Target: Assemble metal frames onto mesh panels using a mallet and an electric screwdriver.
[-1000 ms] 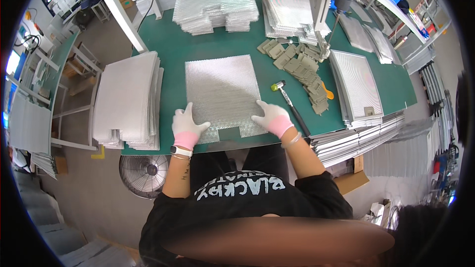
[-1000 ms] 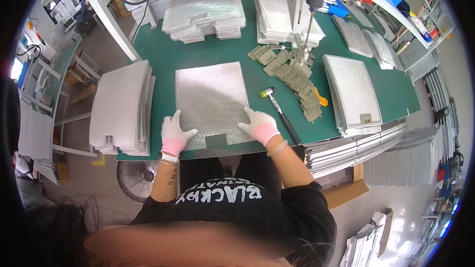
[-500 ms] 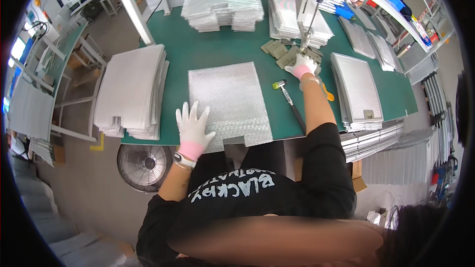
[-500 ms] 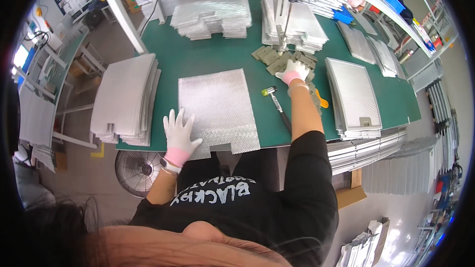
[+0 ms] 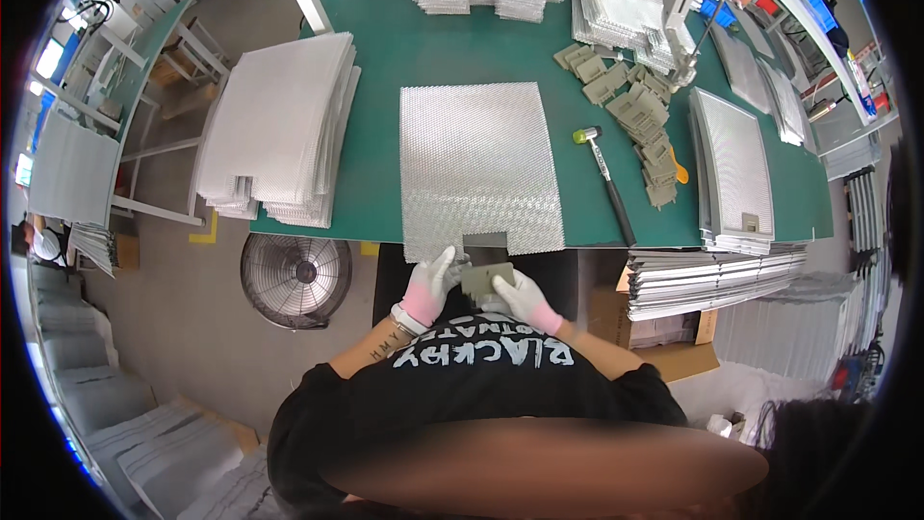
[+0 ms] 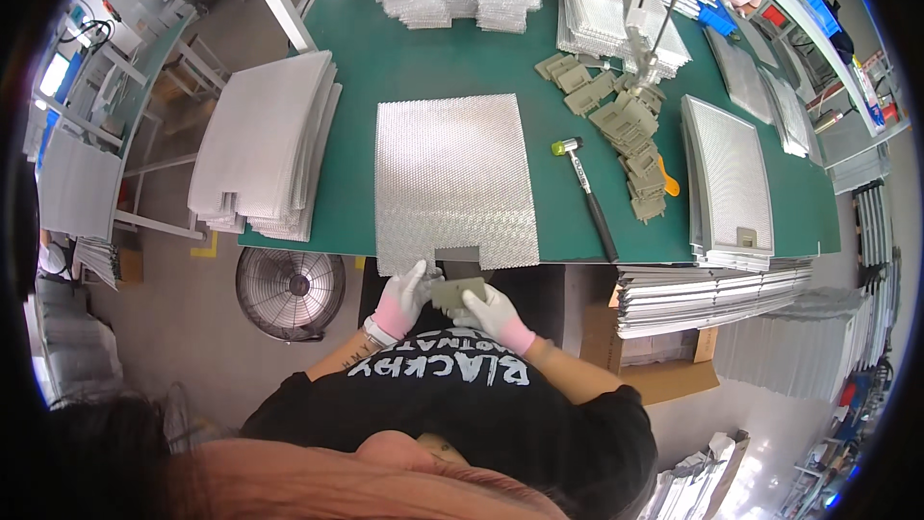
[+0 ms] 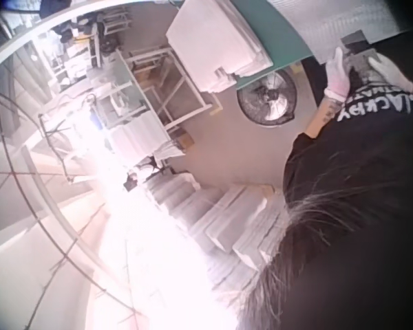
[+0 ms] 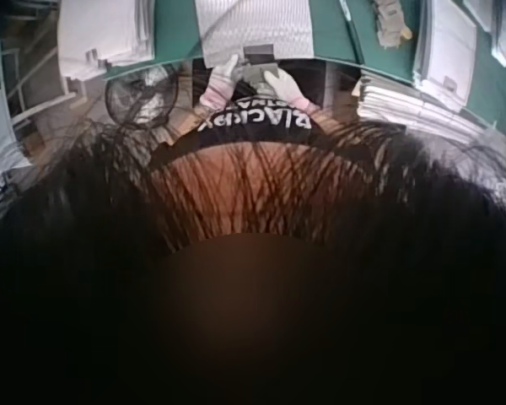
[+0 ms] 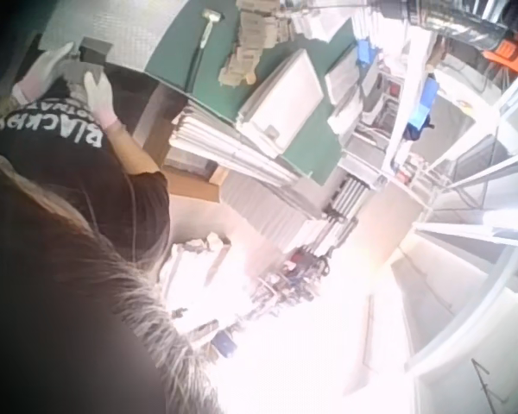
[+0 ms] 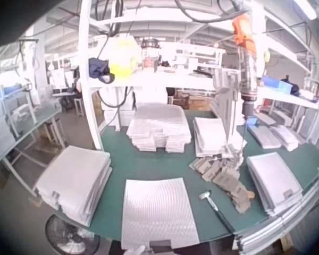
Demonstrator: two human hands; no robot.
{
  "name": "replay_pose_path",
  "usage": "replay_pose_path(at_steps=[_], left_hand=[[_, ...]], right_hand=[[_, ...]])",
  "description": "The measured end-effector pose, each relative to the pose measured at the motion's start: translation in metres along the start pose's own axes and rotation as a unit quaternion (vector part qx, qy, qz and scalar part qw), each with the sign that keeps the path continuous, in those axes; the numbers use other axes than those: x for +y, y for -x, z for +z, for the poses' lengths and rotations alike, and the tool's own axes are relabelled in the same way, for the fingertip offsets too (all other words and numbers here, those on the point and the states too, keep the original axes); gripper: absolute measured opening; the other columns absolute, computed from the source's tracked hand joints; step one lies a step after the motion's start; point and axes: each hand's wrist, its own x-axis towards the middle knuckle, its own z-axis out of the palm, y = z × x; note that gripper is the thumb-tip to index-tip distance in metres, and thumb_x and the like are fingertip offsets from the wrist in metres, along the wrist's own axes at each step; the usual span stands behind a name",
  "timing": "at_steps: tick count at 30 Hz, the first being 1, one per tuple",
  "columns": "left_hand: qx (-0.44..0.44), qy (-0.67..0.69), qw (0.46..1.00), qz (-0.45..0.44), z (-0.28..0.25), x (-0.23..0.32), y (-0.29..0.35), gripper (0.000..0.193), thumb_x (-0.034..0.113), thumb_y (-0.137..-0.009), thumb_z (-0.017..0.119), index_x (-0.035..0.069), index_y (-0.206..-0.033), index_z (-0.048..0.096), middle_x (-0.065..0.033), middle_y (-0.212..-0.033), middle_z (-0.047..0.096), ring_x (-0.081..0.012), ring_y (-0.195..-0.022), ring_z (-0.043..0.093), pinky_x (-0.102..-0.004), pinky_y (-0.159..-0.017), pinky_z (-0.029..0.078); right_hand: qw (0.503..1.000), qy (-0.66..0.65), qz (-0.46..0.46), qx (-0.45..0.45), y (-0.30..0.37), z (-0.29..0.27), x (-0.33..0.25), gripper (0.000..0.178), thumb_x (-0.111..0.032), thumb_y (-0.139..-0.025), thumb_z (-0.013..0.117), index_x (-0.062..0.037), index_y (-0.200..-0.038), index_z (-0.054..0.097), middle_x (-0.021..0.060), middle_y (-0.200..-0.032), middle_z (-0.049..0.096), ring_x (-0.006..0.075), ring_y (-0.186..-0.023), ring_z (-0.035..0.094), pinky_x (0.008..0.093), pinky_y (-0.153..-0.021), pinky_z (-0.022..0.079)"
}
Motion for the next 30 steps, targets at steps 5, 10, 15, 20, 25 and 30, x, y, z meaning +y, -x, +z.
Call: replay_pose_path(at_steps=[5, 10, 15, 20, 25, 30], left_hand=[[0.022, -0.024, 0.999, 0.04, 0.008, -0.002, 0.0, 0.03, 0.026, -0.102, 0.055, -0.003, -0.111, 0.061, -0.0131, -0.107, 0.066, -0.0227, -0.1, 0.065, -0.038, -0.092, 0.052], [0.033, -0.058, 0.996, 0.053, 0.002, -0.009, -0.004, 0.031, 0.026, -0.103, 0.054, -0.002, -0.112, 0.061, -0.013, -0.109, 0.067, -0.02, -0.099, 0.065, -0.0364, -0.092, 0.051], [0.055, -0.118, 0.989, 0.067, 0.012, -0.009, 0.004, 0.036, 0.031, -0.103, 0.053, -0.004, -0.11, 0.063, -0.0108, -0.104, 0.068, -0.0179, -0.093, 0.065, -0.0326, -0.084, 0.052], [-0.062, -0.352, 0.934, 0.02, 0.004, -0.005, -0.003, 0.037, 0.032, -0.102, 0.057, -0.003, -0.109, 0.064, -0.0055, -0.091, 0.068, -0.0116, -0.075, 0.062, -0.0261, -0.067, 0.051], [-0.048, -0.292, 0.955, -0.028, 0.007, -0.003, -0.003, 0.037, 0.034, -0.103, 0.055, -0.001, -0.11, 0.065, -0.0017, -0.081, 0.065, -0.0058, -0.067, 0.055, -0.0224, -0.061, 0.046], [-0.06, -0.202, 0.978, -0.013, 0.015, -0.009, -0.001, 0.035, 0.032, -0.105, 0.05, 0.0, -0.112, 0.061, -0.0035, -0.091, 0.065, -0.0078, -0.073, 0.058, -0.0238, -0.066, 0.05]], right_hand=[[0.967, -0.242, -0.07, -0.045, -0.04, -0.015, 0.044, 0.03, -0.028, -0.104, 0.052, -0.0086, -0.127, 0.055, 0.0055, -0.113, 0.065, 0.016, -0.087, 0.063, 0.0316, -0.076, 0.054], [0.992, -0.111, -0.05, 0.02, -0.034, -0.007, 0.018, 0.028, -0.023, -0.105, 0.05, -0.003, -0.124, 0.054, 0.0075, -0.11, 0.065, 0.0147, -0.085, 0.063, 0.0314, -0.072, 0.055], [0.995, -0.006, -0.079, 0.059, -0.031, -0.003, 0.016, 0.031, -0.027, -0.102, 0.056, -0.0015, -0.121, 0.056, 0.0082, -0.106, 0.067, 0.0135, -0.081, 0.065, 0.0287, -0.067, 0.056], [0.927, 0.134, -0.258, 0.238, -0.041, -0.005, 0.035, 0.023, -0.024, -0.1, 0.057, -0.0013, -0.102, 0.059, 0.0039, -0.086, 0.064, 0.0091, -0.072, 0.059, 0.026, -0.063, 0.051], [0.954, -0.04, -0.142, 0.261, -0.029, -0.008, 0.007, 0.022, -0.025, -0.099, 0.059, -0.0038, -0.095, 0.06, 0.0068, -0.087, 0.066, 0.0132, -0.075, 0.062, 0.0283, -0.067, 0.051], [0.953, -0.017, -0.144, 0.265, -0.03, -0.01, 0.009, 0.024, -0.027, -0.099, 0.06, -0.0032, -0.098, 0.063, 0.0058, -0.088, 0.066, 0.0125, -0.075, 0.062, 0.0279, -0.068, 0.052]])
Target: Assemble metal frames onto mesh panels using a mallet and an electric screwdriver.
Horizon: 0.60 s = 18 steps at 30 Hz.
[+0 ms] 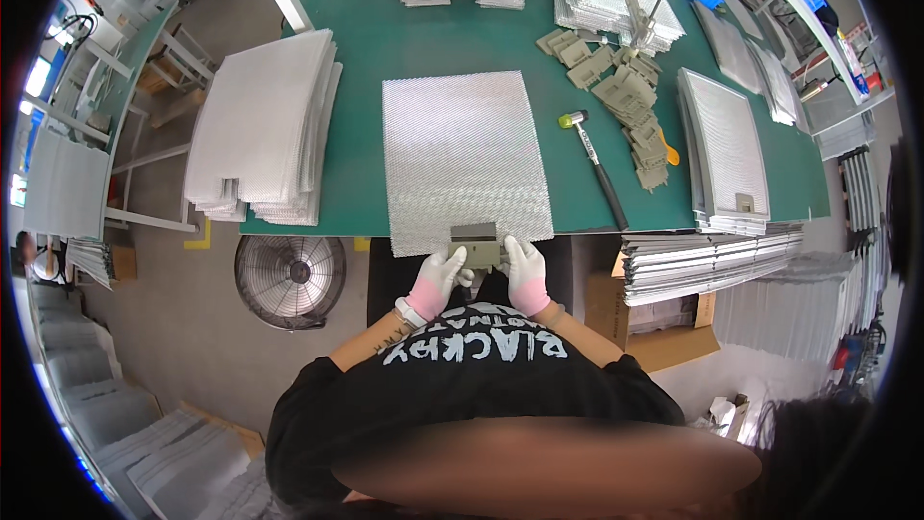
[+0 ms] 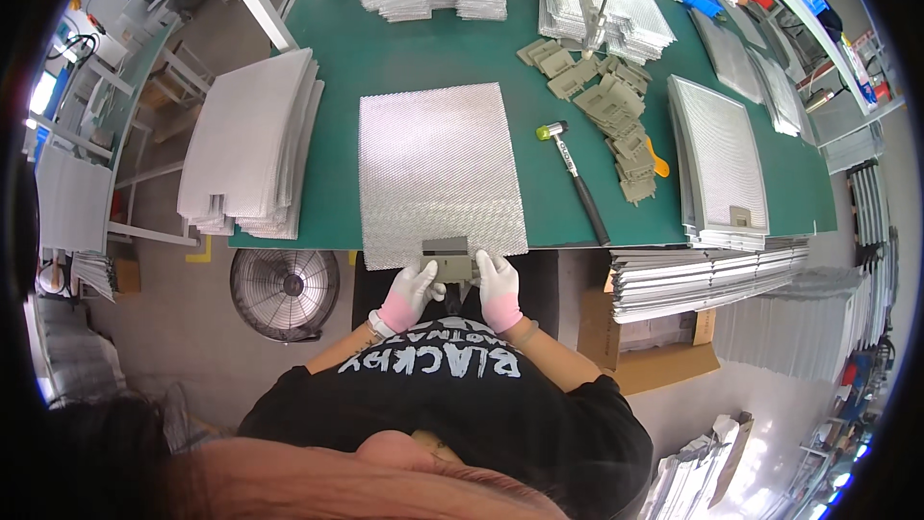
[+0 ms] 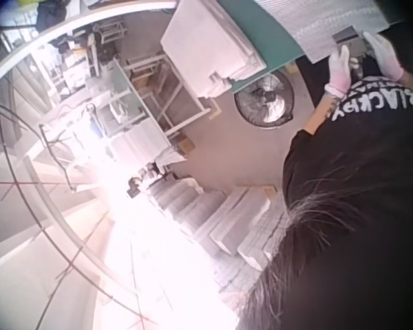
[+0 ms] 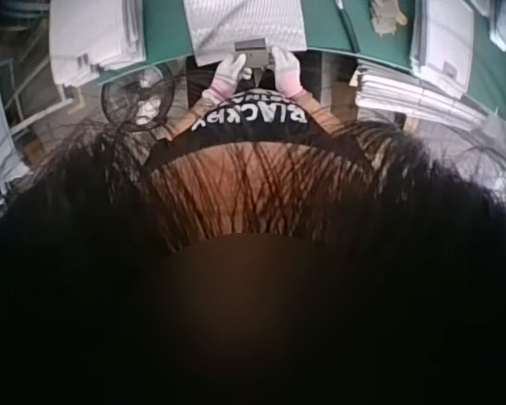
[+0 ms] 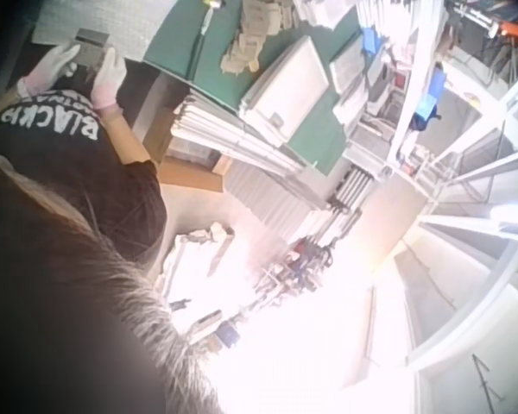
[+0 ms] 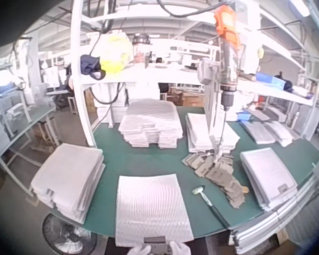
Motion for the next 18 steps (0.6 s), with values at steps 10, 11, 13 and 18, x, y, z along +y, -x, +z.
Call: replay_pose_path(at_steps=[10, 11, 13, 18], left_hand=[[-0.432, -0.371, 0.822, 0.005, -0.021, 0.107, -0.006, 0.044, 0.036, -0.101, 0.054, 0.007, -0.134, 0.055, -0.0163, -0.118, 0.065, -0.0187, -0.109, 0.061, -0.0332, -0.099, 0.046], [-0.335, -0.385, 0.86, -0.008, -0.01, 0.129, -0.018, 0.052, 0.041, -0.097, 0.058, 0.008, -0.137, 0.053, -0.0176, -0.126, 0.061, -0.0238, -0.117, 0.058, -0.0362, -0.103, 0.043], [-0.12, -0.598, 0.771, 0.183, 0.009, 0.152, -0.059, 0.068, 0.051, -0.09, 0.064, 0.012, -0.143, 0.048, -0.0194, -0.142, 0.049, -0.0346, -0.132, 0.045, -0.0457, -0.111, 0.034], [-0.094, -0.762, 0.537, 0.351, 0.029, 0.116, -0.098, 0.079, 0.061, -0.082, 0.064, 0.017, -0.146, 0.047, -0.0209, -0.153, 0.035, -0.0466, -0.142, 0.028, -0.0643, -0.115, 0.017]], right_hand=[[0.94, 0.171, -0.028, -0.295, -0.005, -0.008, 0.017, 0.047, -0.041, -0.105, 0.042, 0.0017, -0.111, 0.061, 0.0097, -0.092, 0.068, 0.0154, -0.073, 0.064, 0.0293, -0.072, 0.053], [0.949, 0.155, -0.039, -0.273, -0.005, -0.005, 0.017, 0.044, -0.039, -0.105, 0.043, 0.0009, -0.107, 0.062, 0.0079, -0.087, 0.068, 0.0137, -0.069, 0.062, 0.0286, -0.068, 0.052], [0.977, 0.079, -0.046, -0.193, -0.001, 0.008, 0.018, 0.041, -0.036, -0.105, 0.041, -0.0012, -0.102, 0.062, 0.0053, -0.082, 0.067, 0.0113, -0.065, 0.06, 0.0266, -0.061, 0.049], [0.997, -0.008, -0.075, -0.021, 0.016, -0.008, -0.006, 0.033, -0.028, -0.104, 0.043, -0.002, -0.097, 0.062, 0.0029, -0.074, 0.063, 0.0073, -0.057, 0.054, 0.0223, -0.052, 0.044]])
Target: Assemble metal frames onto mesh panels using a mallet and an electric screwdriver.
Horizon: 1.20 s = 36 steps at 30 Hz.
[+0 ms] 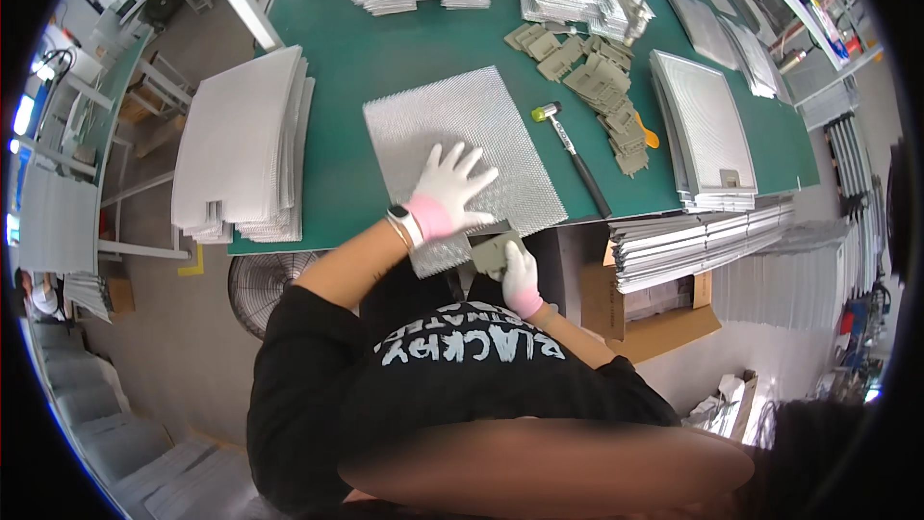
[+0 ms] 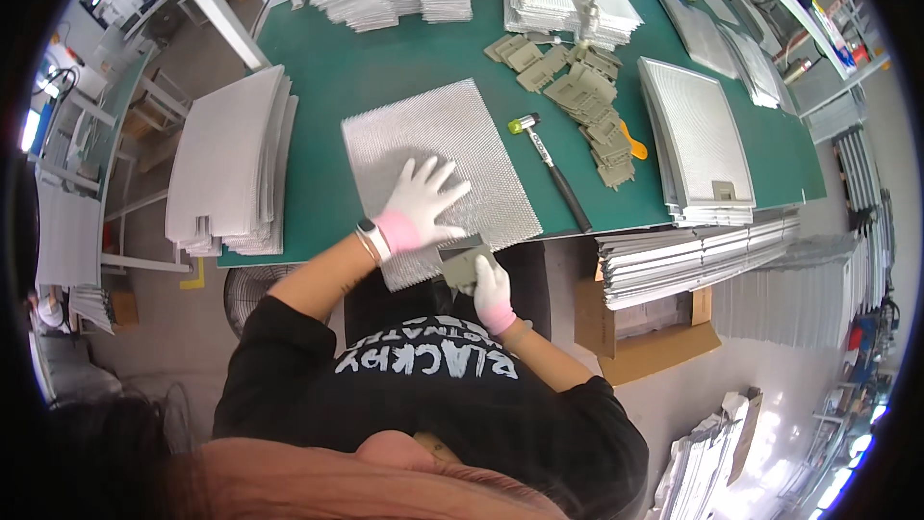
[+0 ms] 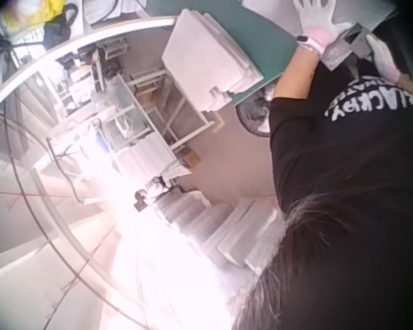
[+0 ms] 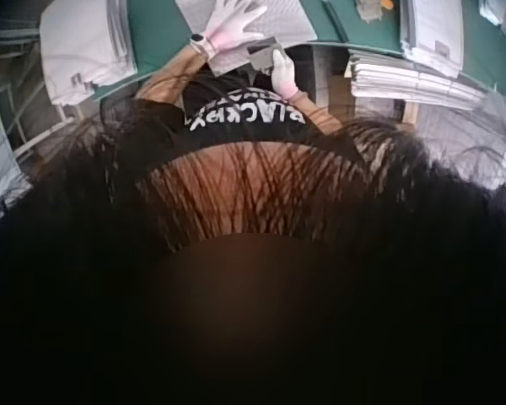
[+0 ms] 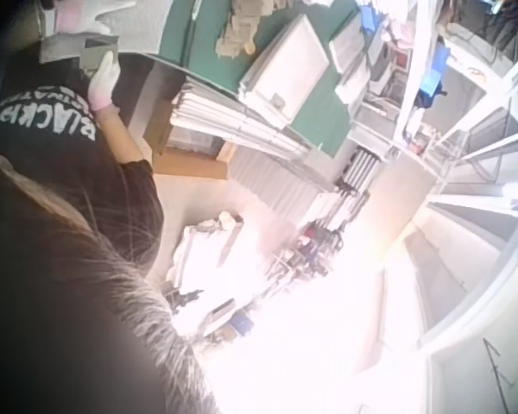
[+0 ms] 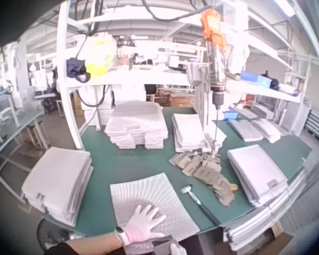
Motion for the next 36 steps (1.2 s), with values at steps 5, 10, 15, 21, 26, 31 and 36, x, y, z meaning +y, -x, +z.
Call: replay_pose_path(at_steps=[5, 10, 15, 21, 26, 31, 36], left_hand=[[0.008, -0.003, 0.999, -0.053, 0.003, 0.058, 0.013, 0.071, 0.054, -0.085, 0.064, 0.018, -0.144, 0.048, -0.0228, -0.149, 0.039, -0.0485, -0.138, 0.031, -0.0641, -0.114, 0.019], [0.014, -0.007, 0.997, -0.08, 0.002, 0.06, 0.016, 0.065, 0.049, -0.087, 0.063, 0.018, -0.143, 0.049, -0.022, -0.148, 0.041, -0.0479, -0.138, 0.032, -0.063, -0.114, 0.02], [0.024, 0.01, 0.997, -0.071, 0.007, 0.064, 0.022, 0.067, 0.047, -0.086, 0.064, 0.017, -0.143, 0.048, -0.0242, -0.147, 0.039, -0.0498, -0.136, 0.032, -0.0641, -0.113, 0.021], [0.017, 0.012, 0.996, -0.091, 0.003, 0.071, 0.024, 0.066, 0.047, -0.086, 0.064, 0.016, -0.141, 0.05, -0.0247, -0.147, 0.04, -0.0507, -0.136, 0.033, -0.0642, -0.113, 0.02], [0.012, 0.004, 0.995, -0.094, 0.007, 0.071, 0.022, 0.066, 0.048, -0.085, 0.064, 0.016, -0.141, 0.051, -0.0243, -0.147, 0.04, -0.0505, -0.135, 0.033, -0.0639, -0.114, 0.019], [0.022, 0.002, 0.995, -0.093, 0.01, 0.069, 0.024, 0.067, 0.048, -0.084, 0.065, 0.016, -0.141, 0.051, -0.0238, -0.146, 0.041, -0.0502, -0.135, 0.033, -0.0634, -0.114, 0.019], [0.041, 0.032, 0.993, -0.101, 0.006, 0.07, 0.022, 0.064, 0.047, -0.083, 0.067, 0.016, -0.138, 0.055, -0.0231, -0.143, 0.044, -0.0493, -0.134, 0.034, -0.0627, -0.114, 0.02]], right_hand=[[0.989, -0.035, -0.048, 0.136, -0.007, -0.016, 0.023, 0.032, -0.026, -0.103, 0.046, -0.0022, -0.092, 0.064, -0.0013, -0.081, 0.061, 0.0063, -0.074, 0.053, 0.0256, -0.066, 0.046], [0.997, 0.068, 0.032, -0.029, -0.022, -0.039, -0.002, 0.03, -0.029, -0.103, 0.053, -0.0038, -0.091, 0.065, -0.0032, -0.082, 0.06, 0.0046, -0.077, 0.053, 0.0249, -0.069, 0.047], [1.0, -0.023, 0.001, -0.005, -0.012, -0.033, 0.004, 0.024, -0.024, -0.101, 0.057, -0.0026, -0.096, 0.066, -0.0027, -0.085, 0.062, 0.0054, -0.079, 0.055, 0.0253, -0.071, 0.048], [0.999, -0.025, 0.026, 0.0, -0.014, -0.031, 0.006, 0.025, -0.025, -0.102, 0.055, -0.0031, -0.096, 0.066, -0.0023, -0.086, 0.063, 0.0063, -0.079, 0.056, 0.0261, -0.072, 0.048], [0.995, -0.086, 0.002, 0.047, -0.024, -0.032, 0.03, 0.021, -0.022, -0.102, 0.056, -0.0035, -0.1, 0.067, -0.0016, -0.092, 0.065, 0.0063, -0.083, 0.058, 0.0248, -0.074, 0.049], [0.983, -0.167, 0.003, 0.071, -0.016, -0.017, 0.029, 0.02, -0.022, -0.101, 0.059, -0.0038, -0.103, 0.066, -0.0017, -0.094, 0.064, 0.006, -0.084, 0.058, 0.0249, -0.075, 0.05], [0.993, -0.086, -0.011, 0.082, -0.016, -0.026, 0.026, 0.02, -0.023, -0.101, 0.06, -0.0041, -0.097, 0.066, -0.0019, -0.088, 0.064, 0.0059, -0.079, 0.057, 0.0247, -0.071, 0.05]])
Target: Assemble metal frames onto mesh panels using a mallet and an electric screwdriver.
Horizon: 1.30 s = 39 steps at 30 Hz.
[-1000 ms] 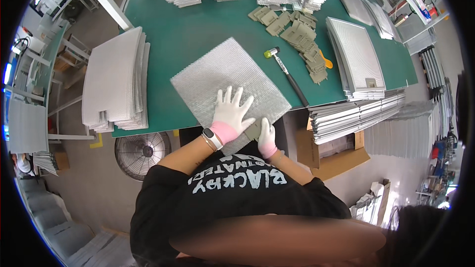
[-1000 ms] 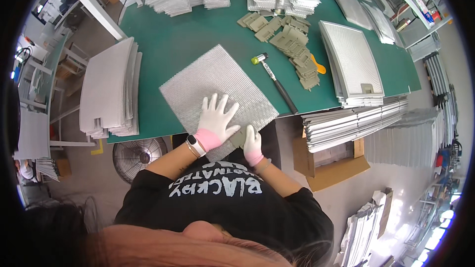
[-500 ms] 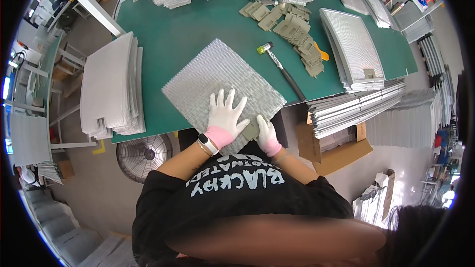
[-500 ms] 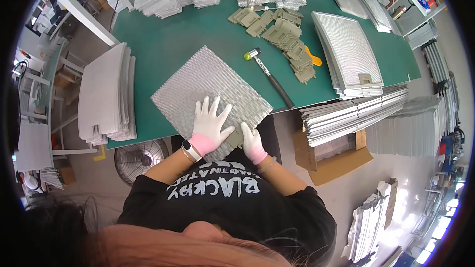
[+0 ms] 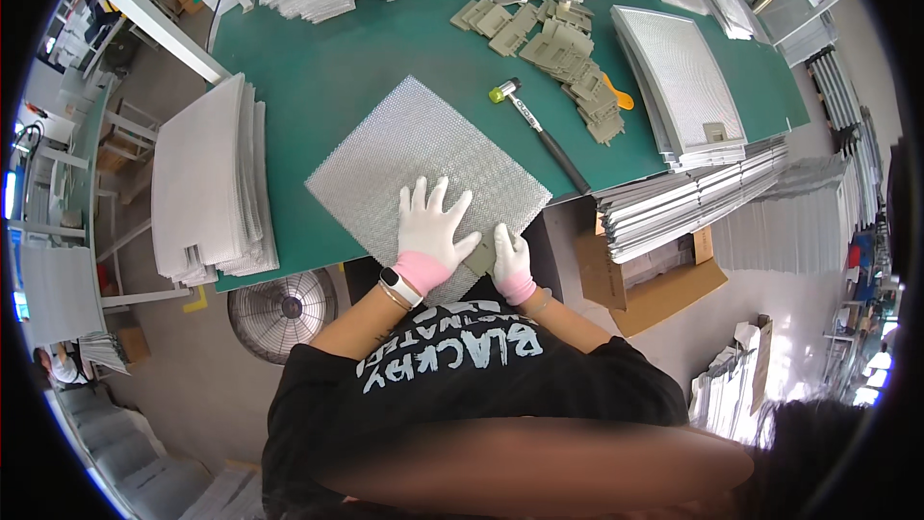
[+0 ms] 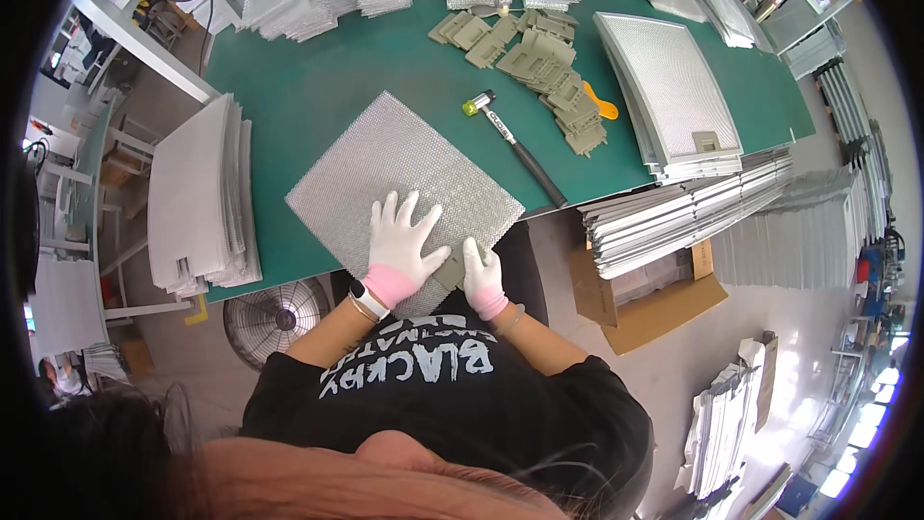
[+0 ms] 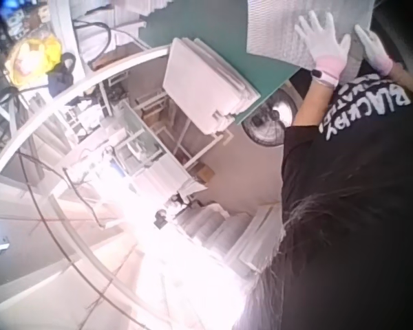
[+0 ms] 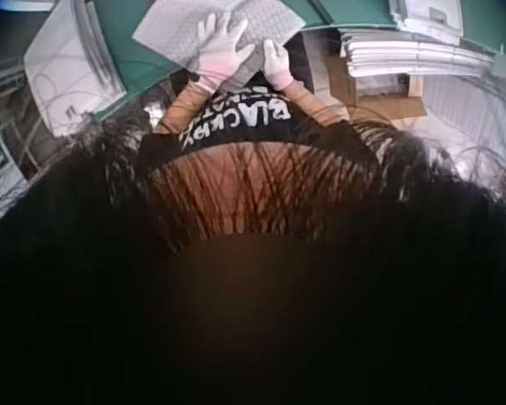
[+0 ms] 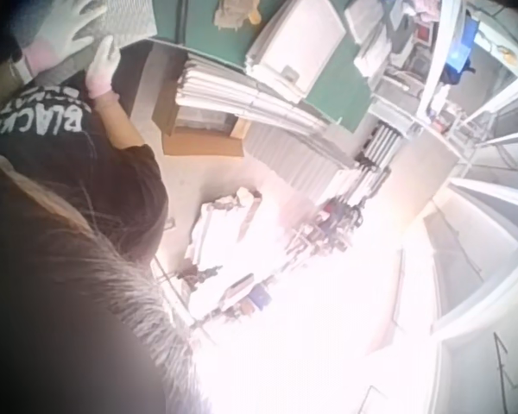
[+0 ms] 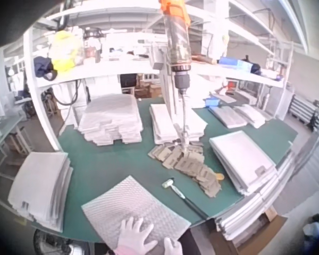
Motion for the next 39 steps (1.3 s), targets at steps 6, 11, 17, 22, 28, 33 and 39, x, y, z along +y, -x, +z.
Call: replay_pose_path(at_steps=[6, 11, 17, 22, 28, 33, 39], left_hand=[[-0.002, 0.009, 1.0, -0.017, 0.003, 0.0, -0.003, 0.062, 0.046, -0.082, 0.068, 0.016, -0.135, 0.059, -0.0228, -0.141, 0.046, -0.049, -0.134, 0.035, -0.0624, -0.113, 0.02], [0.036, 0.01, 0.999, 0.004, 0.005, -0.004, -0.004, 0.057, 0.046, -0.079, 0.071, 0.015, -0.126, 0.064, -0.0216, -0.136, 0.05, -0.0473, -0.129, 0.038, -0.0603, -0.111, 0.025], [0.045, 0.055, 0.997, 0.0, 0.008, -0.009, -0.019, 0.056, 0.042, -0.064, 0.083, 0.015, -0.111, 0.068, -0.0191, -0.124, 0.054, -0.0405, -0.123, 0.043, -0.0546, -0.105, 0.032], [0.021, 0.067, 0.997, -0.033, 0.003, -0.007, -0.027, 0.057, 0.043, -0.059, 0.085, 0.016, -0.107, 0.068, -0.0172, -0.123, 0.053, -0.0378, -0.123, 0.045, -0.0537, -0.104, 0.032], [0.005, 0.058, 0.997, -0.051, 0.003, -0.004, -0.029, 0.058, 0.043, -0.058, 0.086, 0.017, -0.106, 0.068, -0.0159, -0.124, 0.052, -0.036, -0.123, 0.044, -0.0528, -0.104, 0.032], [0.037, 0.057, 0.997, -0.039, 0.007, -0.005, -0.029, 0.057, 0.044, -0.057, 0.086, 0.016, -0.104, 0.067, -0.0155, -0.123, 0.052, -0.0357, -0.122, 0.045, -0.0522, -0.103, 0.032], [-0.027, 0.051, 0.995, -0.078, -0.004, 0.002, -0.04, 0.058, 0.046, -0.057, 0.086, 0.014, -0.101, 0.067, -0.0144, -0.12, 0.052, -0.0347, -0.119, 0.045, -0.0514, -0.101, 0.033]], right_hand=[[1.0, -0.021, 0.01, 0.011, -0.005, 0.002, 0.005, 0.021, -0.023, -0.1, 0.061, -0.0034, -0.096, 0.068, -0.0021, -0.085, 0.064, 0.0058, -0.078, 0.058, 0.0248, -0.068, 0.05], [1.0, 0.006, 0.001, -0.002, 0.001, 0.01, -0.006, 0.023, -0.024, -0.099, 0.062, -0.0022, -0.096, 0.068, -0.0014, -0.087, 0.066, 0.0058, -0.078, 0.059, 0.0248, -0.068, 0.05], [1.0, 0.008, 0.021, 0.008, -0.005, -0.001, 0.008, 0.025, -0.024, -0.102, 0.057, -0.0023, -0.097, 0.067, -0.002, -0.088, 0.065, 0.0057, -0.076, 0.057, 0.0255, -0.068, 0.049], [0.996, 0.054, -0.022, -0.064, -0.01, -0.014, 0.022, 0.035, -0.031, -0.106, 0.047, -0.002, -0.096, 0.064, -0.0031, -0.086, 0.061, 0.0054, -0.076, 0.051, 0.0259, -0.069, 0.047], [0.997, 0.032, -0.021, -0.063, -0.009, -0.012, 0.019, 0.032, -0.028, -0.106, 0.048, -0.0025, -0.097, 0.065, -0.0033, -0.086, 0.061, 0.0054, -0.079, 0.053, 0.0257, -0.07, 0.047], [0.998, 0.03, -0.003, -0.053, -0.012, -0.014, 0.022, 0.03, -0.025, -0.106, 0.049, -0.0015, -0.098, 0.065, -0.003, -0.088, 0.062, 0.0052, -0.079, 0.053, 0.0254, -0.07, 0.048], [0.995, 0.055, -0.011, -0.085, -0.011, -0.013, 0.012, 0.029, -0.023, -0.105, 0.049, -0.0002, -0.099, 0.065, -0.0024, -0.088, 0.062, 0.0055, -0.08, 0.054, 0.0258, -0.07, 0.048]])
